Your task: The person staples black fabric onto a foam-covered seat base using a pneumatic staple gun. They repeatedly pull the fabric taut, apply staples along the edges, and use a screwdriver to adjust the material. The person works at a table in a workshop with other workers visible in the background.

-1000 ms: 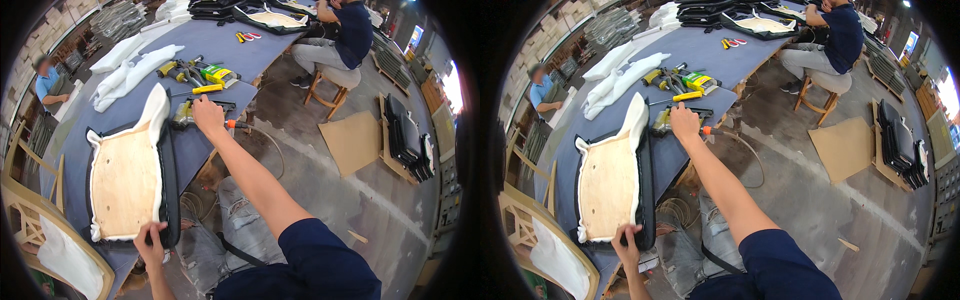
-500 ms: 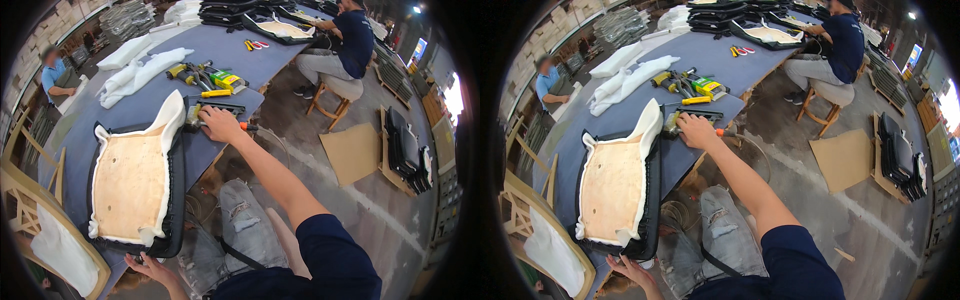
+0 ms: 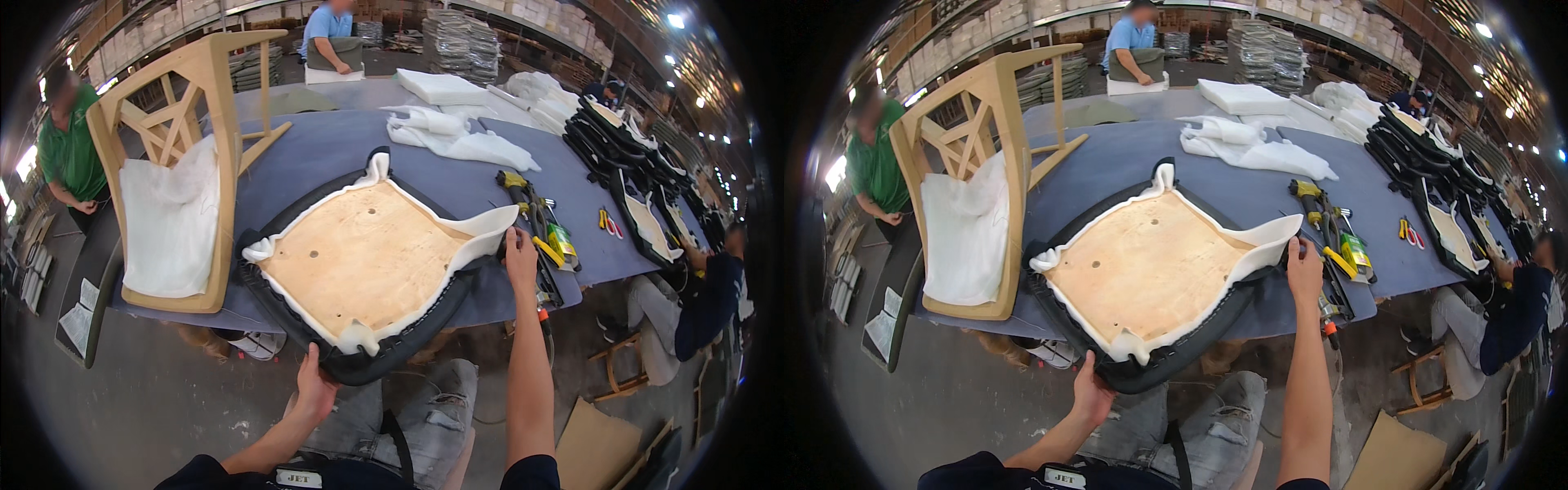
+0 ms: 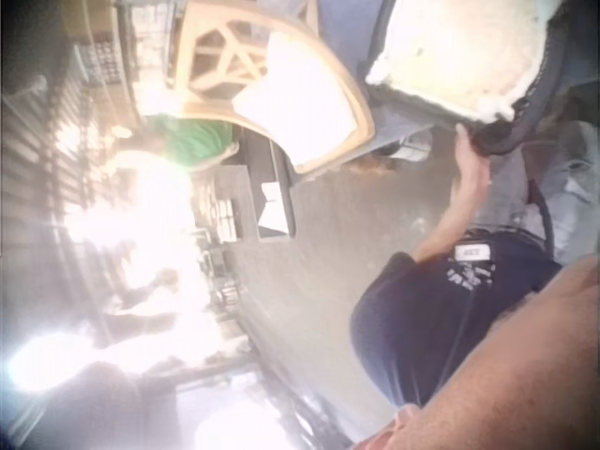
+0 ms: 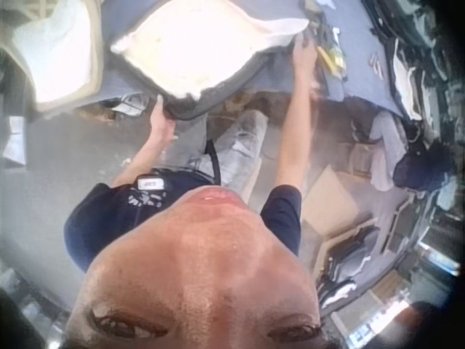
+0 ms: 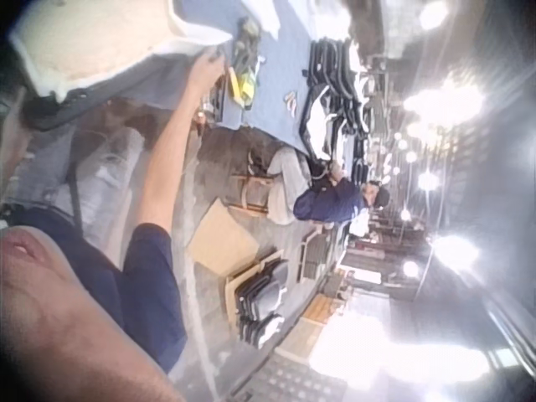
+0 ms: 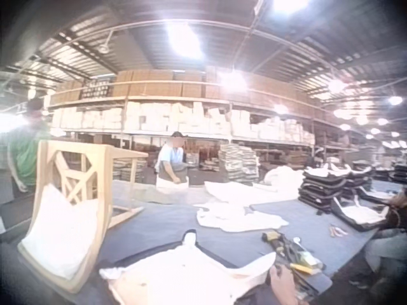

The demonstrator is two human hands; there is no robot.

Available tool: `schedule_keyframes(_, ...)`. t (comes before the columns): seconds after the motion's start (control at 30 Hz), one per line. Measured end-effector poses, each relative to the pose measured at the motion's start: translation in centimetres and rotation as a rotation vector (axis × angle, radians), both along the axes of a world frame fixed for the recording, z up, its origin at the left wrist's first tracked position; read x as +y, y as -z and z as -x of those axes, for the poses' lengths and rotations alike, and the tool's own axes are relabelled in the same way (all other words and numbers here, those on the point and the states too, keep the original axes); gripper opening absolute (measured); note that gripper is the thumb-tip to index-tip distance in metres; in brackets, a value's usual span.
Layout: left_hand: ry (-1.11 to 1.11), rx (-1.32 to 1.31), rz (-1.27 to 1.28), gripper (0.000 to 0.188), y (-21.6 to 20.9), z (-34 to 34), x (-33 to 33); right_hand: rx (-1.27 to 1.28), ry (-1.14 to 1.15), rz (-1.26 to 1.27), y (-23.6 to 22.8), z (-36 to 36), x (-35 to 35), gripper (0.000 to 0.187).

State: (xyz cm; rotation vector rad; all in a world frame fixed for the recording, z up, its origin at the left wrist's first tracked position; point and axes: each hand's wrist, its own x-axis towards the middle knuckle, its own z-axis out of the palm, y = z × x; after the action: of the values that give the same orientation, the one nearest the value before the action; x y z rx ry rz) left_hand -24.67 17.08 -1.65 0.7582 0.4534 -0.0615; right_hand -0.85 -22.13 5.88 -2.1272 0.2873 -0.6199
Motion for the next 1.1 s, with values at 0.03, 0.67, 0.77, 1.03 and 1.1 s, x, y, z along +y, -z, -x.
schedule_keyframes(0.03, -0.005, -0.016, -0.032, 0.049, 0.6, 0.1, 0.1, 0.1, -0.025, -0.058, -0.5, -0.3, 0.5, 0.053)
schedule_keyframes(0.67, 0.052, 0.166, 0.182, 0.046, -5.1, -4.2, 0.5, -0.031, -0.207, -0.135, 5.4, 16.5, -10.8, 0.044)
schedule_keyframes(0.77, 0.079, 0.151, 0.107, 0.041, -8.7, -6.5, 3.1, 0.142, -0.187, 0.082, -3.3, 22.7, -6.0, 0.044)
schedule_keyframes(1.03, -0.061, -0.578, -0.547, 0.036, -15.3, -18.1, 1.5, 0.051, -0.336, -0.355, 5.1, 25.1, -7.8, 0.038)
schedule_keyframes(1.1, 0.025, -0.643, -0.67, 0.033, -16.2, -19.4, -2.0, -0.075, -0.158, -0.865, 10.7, 25.7, -8.6, 0.031)
